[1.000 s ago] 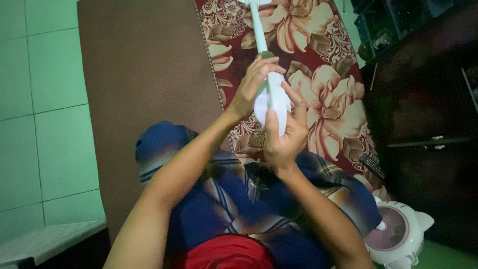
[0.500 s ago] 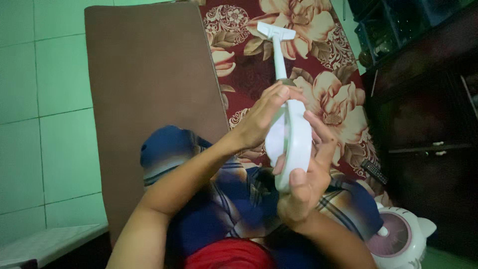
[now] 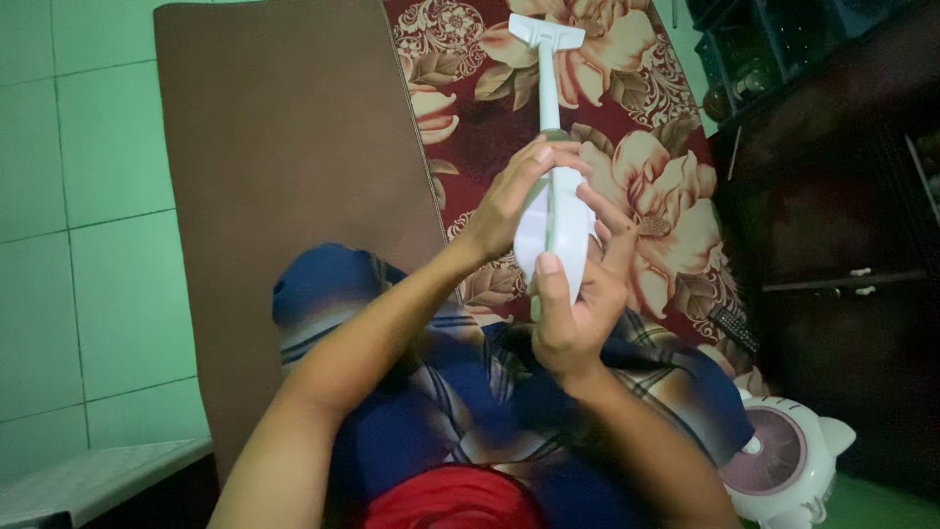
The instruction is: The person attaches a nozzle to a white handheld vacuum cleaner and checks the unit while sitting and standing on a floral rug.
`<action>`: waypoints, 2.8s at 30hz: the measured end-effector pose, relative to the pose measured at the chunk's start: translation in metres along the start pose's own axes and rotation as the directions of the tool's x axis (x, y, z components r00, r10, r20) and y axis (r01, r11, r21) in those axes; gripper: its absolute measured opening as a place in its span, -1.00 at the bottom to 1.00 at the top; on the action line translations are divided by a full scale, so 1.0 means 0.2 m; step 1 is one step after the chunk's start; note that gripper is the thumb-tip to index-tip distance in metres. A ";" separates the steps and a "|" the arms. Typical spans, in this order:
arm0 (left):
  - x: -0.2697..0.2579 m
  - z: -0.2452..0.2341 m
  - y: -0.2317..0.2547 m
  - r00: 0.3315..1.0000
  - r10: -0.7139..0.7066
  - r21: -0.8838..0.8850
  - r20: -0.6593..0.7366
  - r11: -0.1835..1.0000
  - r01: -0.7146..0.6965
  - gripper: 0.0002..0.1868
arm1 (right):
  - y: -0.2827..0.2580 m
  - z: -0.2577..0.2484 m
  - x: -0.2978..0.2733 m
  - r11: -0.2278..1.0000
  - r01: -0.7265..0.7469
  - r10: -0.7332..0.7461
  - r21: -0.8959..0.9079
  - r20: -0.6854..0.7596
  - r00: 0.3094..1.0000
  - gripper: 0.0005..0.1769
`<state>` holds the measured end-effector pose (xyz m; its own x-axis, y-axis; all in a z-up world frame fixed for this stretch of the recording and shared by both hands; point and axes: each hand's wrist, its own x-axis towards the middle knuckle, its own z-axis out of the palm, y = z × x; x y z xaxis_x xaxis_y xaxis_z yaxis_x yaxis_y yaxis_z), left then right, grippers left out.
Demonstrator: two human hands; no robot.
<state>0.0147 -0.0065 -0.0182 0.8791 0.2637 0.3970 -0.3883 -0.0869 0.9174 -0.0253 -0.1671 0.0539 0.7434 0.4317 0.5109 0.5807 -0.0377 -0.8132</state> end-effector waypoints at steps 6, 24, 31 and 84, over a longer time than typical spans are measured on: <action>0.02 -0.02 -0.06 0.999 -0.032 0.006 0.017 0.999 0.032 -0.31 | 0.07 0.02 0.01 0.997 0.026 -0.024 -0.067 0.022 0.999 -0.59; 0.03 -0.03 -0.43 0.977 0.211 0.285 0.023 0.936 -0.209 -0.58 | 0.29 0.10 0.01 0.998 -0.048 0.046 -0.043 -0.038 0.998 -0.68; 0.07 -0.06 -0.58 0.970 -0.215 0.001 -0.117 0.976 0.217 -0.44 | 0.37 0.15 -0.01 0.991 -0.132 0.130 -0.028 -0.061 0.990 -0.57; 0.80 0.02 -0.18 0.685 -0.726 0.017 -0.065 0.685 0.728 0.05 | 0.71 0.04 0.55 0.893 -0.398 0.404 0.208 0.017 0.915 -0.78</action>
<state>0.1705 0.0352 0.0113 0.8656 0.3064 -0.3960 0.3790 0.1158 0.9181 0.1363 -0.1182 -0.0070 0.9087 0.3953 0.1341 0.1538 -0.0183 -0.9879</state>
